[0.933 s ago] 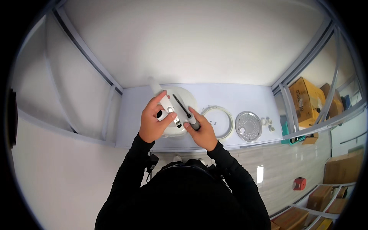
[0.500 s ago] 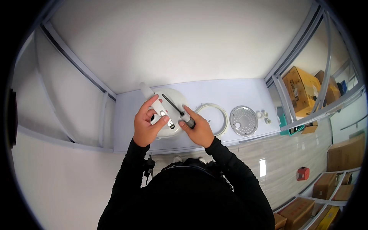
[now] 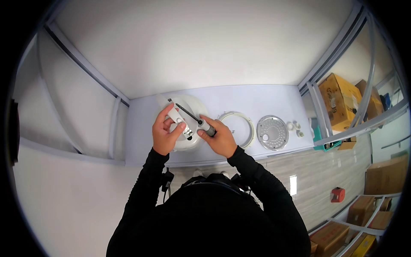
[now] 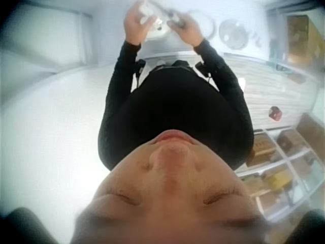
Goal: The person assembles a white cylindrical appliance on a white table. They use a screwdriver to tighten screws on a perforated metal plate, then attach a white plastic lid to the main body, and finally secure a black inner pot into the assembly.
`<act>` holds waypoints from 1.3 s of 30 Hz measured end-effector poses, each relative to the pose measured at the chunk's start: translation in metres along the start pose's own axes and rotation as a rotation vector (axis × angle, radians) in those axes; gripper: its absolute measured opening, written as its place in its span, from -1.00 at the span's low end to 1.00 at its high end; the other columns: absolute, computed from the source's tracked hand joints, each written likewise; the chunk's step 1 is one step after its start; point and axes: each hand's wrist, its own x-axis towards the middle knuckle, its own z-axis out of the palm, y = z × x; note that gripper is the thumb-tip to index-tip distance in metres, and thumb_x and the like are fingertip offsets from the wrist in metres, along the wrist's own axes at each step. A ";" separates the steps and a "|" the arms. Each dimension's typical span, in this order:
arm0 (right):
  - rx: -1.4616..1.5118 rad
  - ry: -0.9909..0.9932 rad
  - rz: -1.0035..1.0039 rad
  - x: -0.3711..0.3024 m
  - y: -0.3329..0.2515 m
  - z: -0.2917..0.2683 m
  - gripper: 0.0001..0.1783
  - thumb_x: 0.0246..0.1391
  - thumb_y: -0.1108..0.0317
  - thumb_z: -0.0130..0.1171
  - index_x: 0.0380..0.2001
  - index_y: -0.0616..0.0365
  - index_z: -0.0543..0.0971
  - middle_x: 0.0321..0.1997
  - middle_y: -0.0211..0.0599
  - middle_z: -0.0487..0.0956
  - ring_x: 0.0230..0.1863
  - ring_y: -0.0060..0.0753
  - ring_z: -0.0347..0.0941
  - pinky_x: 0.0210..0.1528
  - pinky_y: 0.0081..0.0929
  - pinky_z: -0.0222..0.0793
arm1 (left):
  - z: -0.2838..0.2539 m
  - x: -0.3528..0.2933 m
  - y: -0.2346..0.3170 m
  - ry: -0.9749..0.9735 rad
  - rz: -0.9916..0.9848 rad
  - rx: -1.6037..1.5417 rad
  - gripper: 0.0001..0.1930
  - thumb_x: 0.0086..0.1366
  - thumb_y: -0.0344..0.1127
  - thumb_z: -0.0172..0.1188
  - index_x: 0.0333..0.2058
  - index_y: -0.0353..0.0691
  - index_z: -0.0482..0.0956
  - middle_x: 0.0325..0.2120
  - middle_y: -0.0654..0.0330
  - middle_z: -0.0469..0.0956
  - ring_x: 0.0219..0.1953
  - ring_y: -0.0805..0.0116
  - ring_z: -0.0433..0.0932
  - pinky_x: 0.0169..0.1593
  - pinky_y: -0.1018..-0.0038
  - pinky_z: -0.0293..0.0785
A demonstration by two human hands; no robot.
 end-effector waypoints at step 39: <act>0.090 0.413 0.276 -0.102 0.019 -0.184 -0.71 0.24 0.28 0.38 -0.09 0.21 0.60 -0.43 -0.54 0.46 -0.37 -0.68 0.30 -0.28 -0.59 0.29 | 0.203 -0.015 -0.158 -0.618 0.114 0.795 -0.38 0.26 -0.40 0.26 0.30 -0.19 0.35 0.07 -0.08 0.55 0.08 -0.15 0.51 0.15 0.07 0.46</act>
